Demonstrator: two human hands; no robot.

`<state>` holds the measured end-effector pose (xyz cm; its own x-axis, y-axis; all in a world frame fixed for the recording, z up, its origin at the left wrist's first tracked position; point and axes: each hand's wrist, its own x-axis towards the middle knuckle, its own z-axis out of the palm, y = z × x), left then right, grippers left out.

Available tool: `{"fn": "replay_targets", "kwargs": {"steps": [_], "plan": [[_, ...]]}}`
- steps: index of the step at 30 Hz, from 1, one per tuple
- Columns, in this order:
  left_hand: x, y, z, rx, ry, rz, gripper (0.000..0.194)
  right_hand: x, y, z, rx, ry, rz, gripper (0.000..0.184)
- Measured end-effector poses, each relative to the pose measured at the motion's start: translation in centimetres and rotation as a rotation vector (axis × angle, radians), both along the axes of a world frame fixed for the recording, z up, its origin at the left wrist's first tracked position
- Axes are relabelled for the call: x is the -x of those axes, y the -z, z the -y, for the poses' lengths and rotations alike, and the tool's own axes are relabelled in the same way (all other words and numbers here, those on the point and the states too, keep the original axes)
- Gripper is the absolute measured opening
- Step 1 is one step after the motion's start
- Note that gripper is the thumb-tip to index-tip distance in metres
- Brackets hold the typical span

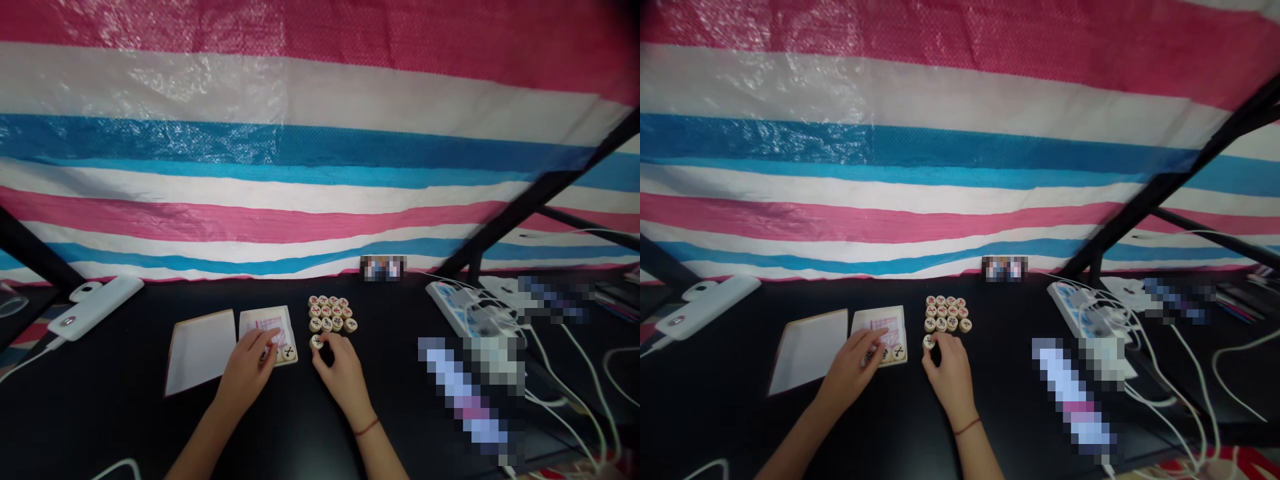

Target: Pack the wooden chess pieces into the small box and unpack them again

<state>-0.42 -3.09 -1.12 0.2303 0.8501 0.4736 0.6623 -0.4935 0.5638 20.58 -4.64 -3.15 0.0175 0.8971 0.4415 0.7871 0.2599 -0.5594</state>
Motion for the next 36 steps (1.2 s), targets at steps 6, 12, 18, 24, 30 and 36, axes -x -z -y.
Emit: {"fn": "replay_targets", "kwargs": {"steps": [6, 12, 18, 24, 30, 36], "plan": [[0.0, -0.2, 0.0, 0.018, 0.003, -0.006, 0.025, -0.1, 0.4, -0.1, 0.007, -0.006, 0.009, 0.013], [0.0, -0.1, 0.0, 0.029, -0.016, -0.026, 0.024, -0.1, 0.8, -0.1, 0.014, 0.006, 0.003, 0.014], [0.0, -0.1, 0.0, 0.045, -0.011, -0.014, 0.024, -0.2, 0.9, -0.1, 0.003, 0.021, -0.004, 0.018], [0.0, -0.6, 0.0, 0.046, -0.013, -0.003, 0.024, -0.3, 1.2, -0.2, -0.014, 0.023, -0.004, 0.015], [0.0, -0.4, 0.0, 0.040, 0.007, 0.001, 0.024, -0.3, 1.2, -0.2, -0.018, 0.032, -0.012, 0.014], [0.1, -0.7, -0.1, 0.047, -0.008, -0.006, 0.024, -0.5, 1.7, -0.4, -0.022, 0.053, -0.024, 0.018]]}}
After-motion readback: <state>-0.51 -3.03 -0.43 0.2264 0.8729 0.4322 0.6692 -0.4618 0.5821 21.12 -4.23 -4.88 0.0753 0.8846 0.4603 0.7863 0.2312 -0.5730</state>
